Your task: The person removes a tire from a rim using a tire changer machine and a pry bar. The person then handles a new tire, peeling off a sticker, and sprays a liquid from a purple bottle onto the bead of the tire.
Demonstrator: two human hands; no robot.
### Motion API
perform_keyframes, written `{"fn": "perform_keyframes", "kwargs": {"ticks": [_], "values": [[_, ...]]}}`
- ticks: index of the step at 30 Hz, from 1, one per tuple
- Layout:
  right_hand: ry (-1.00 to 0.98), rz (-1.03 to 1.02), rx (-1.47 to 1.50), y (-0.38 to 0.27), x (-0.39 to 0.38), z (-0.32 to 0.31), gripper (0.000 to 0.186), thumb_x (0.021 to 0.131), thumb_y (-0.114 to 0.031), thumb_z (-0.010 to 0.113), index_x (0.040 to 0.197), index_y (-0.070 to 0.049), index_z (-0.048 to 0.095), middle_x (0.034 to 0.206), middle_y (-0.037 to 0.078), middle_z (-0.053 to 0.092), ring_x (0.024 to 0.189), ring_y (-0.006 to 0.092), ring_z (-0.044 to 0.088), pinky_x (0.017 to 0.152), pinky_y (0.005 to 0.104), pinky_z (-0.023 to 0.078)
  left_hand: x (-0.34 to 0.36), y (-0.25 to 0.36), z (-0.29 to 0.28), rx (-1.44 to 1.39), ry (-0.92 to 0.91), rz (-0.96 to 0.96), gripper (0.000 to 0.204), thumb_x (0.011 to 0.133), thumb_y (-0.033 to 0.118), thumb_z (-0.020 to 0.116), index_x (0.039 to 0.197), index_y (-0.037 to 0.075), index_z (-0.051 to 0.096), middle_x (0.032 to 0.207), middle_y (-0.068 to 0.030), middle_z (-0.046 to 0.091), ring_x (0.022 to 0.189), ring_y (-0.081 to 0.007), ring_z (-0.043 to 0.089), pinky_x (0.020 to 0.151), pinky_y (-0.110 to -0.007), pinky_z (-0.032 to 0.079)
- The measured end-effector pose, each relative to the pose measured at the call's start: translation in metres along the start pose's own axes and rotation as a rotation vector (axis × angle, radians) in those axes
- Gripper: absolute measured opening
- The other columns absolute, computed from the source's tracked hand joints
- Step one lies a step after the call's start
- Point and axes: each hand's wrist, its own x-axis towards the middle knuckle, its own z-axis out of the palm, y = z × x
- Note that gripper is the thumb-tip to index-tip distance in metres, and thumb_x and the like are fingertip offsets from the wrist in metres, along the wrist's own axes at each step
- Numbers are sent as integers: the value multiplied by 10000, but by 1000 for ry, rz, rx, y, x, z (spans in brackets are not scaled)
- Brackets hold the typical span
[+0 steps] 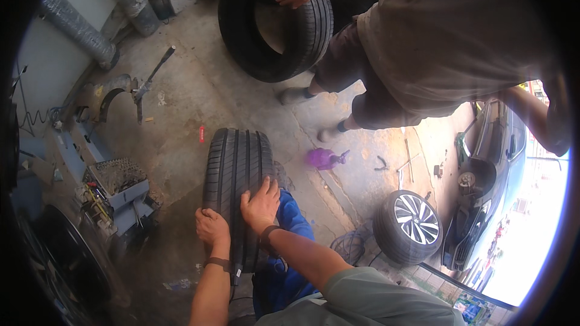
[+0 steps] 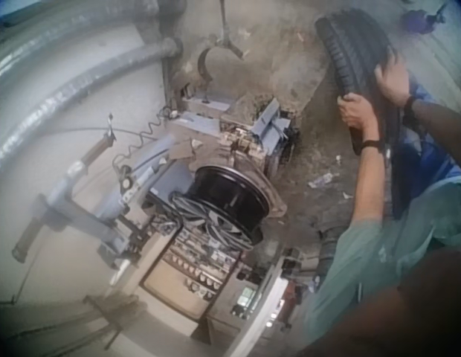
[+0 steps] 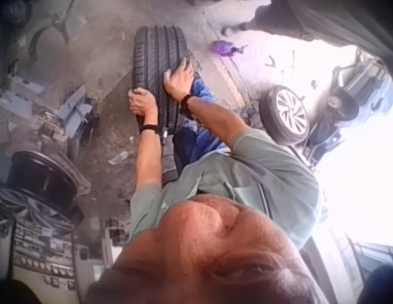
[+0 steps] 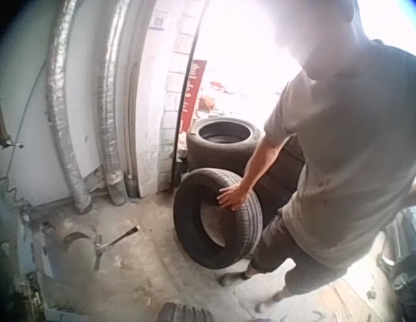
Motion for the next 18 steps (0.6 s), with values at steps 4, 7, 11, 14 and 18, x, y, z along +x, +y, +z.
{"fn": "perform_keyframes", "kwargs": {"ticks": [4, 7, 11, 14, 18], "values": [[4, -7, 4, 0, -2, 0, 782, 879, -363, 594, 1493, 40, 328, 1529, 320, 316, 1397, 481, 332, 1157, 532, 312, -1, -2, -1, -1, 9, 13, 293, 964, 243, 469, 1056, 18, 632, 969, -202, 708, 903, -412, 670, 817, -504, 514], [6, -6, -3, 0, -3, 1, 780, 880, -363, 593, 1493, 39, 327, 1528, 320, 321, 1394, 483, 336, 1156, 531, 313, 0, -4, 0, 3, 10, 13, 295, 962, 245, 470, 1059, 19, 633, 971, -201, 709, 906, -411, 671, 820, -504, 515], [13, -8, -9, 2, -2, 2, 775, 882, -362, 591, 1492, 38, 330, 1526, 323, 327, 1392, 485, 341, 1156, 531, 313, -1, -3, 1, 3, -1, -4, 294, 957, 243, 475, 1062, 20, 635, 969, -201, 712, 904, -411, 672, 822, -502, 516], [16, -8, -11, 3, -1, 2, 773, 883, -359, 591, 1490, 42, 330, 1526, 322, 328, 1393, 487, 341, 1155, 532, 313, -1, -1, 1, 6, -2, 1, 294, 955, 240, 477, 1063, 20, 639, 967, -201, 713, 900, -410, 674, 820, -498, 518], [44, -45, -7, 0, -2, 3, 766, 887, -343, 594, 1488, 50, 328, 1520, 321, 333, 1393, 483, 343, 1152, 529, 317, 0, -2, 3, -5, 26, 4, 296, 953, 239, 476, 1064, 19, 640, 966, -202, 713, 895, -409, 673, 819, -496, 519]]}}
